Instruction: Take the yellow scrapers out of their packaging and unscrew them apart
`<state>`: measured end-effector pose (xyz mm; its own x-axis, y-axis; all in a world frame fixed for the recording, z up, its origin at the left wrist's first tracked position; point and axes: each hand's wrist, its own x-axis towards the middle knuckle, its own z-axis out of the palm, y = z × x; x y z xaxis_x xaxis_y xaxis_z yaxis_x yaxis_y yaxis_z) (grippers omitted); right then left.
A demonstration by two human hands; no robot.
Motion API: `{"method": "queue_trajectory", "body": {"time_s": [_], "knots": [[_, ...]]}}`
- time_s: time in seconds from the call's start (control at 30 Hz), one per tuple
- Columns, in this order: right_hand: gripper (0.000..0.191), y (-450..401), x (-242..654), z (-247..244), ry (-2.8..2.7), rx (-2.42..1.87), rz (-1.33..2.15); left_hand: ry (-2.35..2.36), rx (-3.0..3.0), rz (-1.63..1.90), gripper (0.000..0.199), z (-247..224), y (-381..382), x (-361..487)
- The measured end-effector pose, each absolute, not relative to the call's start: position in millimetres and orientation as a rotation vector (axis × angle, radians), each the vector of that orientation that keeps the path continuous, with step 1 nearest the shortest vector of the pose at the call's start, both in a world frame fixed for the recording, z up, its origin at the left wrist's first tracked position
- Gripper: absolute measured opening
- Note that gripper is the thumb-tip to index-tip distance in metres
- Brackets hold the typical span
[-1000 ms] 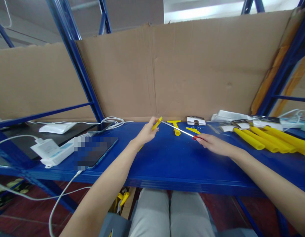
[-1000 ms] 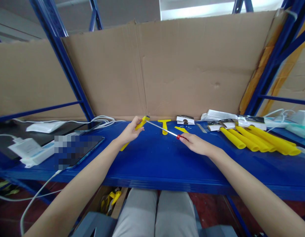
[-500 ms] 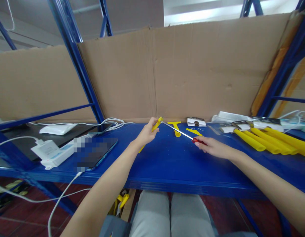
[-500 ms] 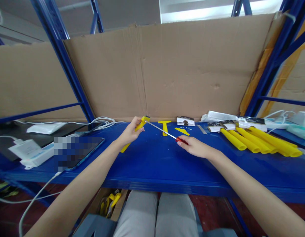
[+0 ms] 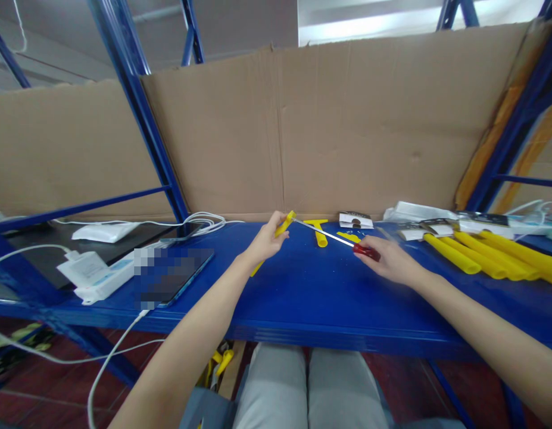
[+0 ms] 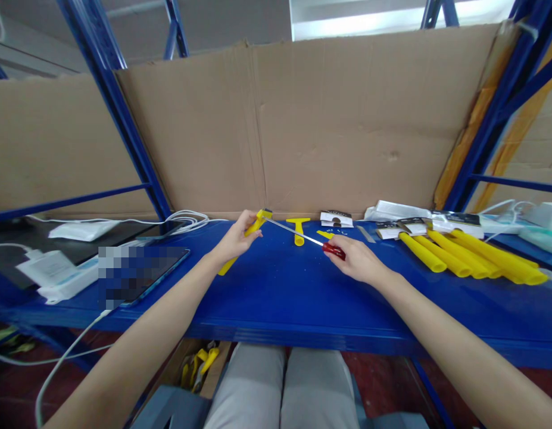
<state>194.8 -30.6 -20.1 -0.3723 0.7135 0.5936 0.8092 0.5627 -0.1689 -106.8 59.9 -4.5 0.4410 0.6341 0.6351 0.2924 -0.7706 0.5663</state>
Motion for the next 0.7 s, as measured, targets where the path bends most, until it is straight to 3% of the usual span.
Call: {"method": "queue_trajectory", "body": {"time_s": [0.1, 0.2, 0.53, 0.7], "knots": [[0.014, -31.2, 198.2, -19.9, -2.140, -1.288, -0.299, 0.805, 2.327, 1.204, 0.026, -4.2, 58.2, -106.1], [0.011, -33.8, 196.0, -19.8, -2.136, -1.355, -0.187, 0.806, 2.305, 1.177, 0.026, -4.6, 57.8, -106.0], [0.039, -38.5, 183.2, -15.9, -2.257, -1.234, 0.264, 0.811, 2.276, 1.265, 0.028, -6.4, 63.2, -108.2], [0.036, -40.0, 182.2, -18.1, -2.236, -1.287, 0.358, 0.814, 2.321, 1.288, 0.026, -4.7, 62.2, -109.1]]}}
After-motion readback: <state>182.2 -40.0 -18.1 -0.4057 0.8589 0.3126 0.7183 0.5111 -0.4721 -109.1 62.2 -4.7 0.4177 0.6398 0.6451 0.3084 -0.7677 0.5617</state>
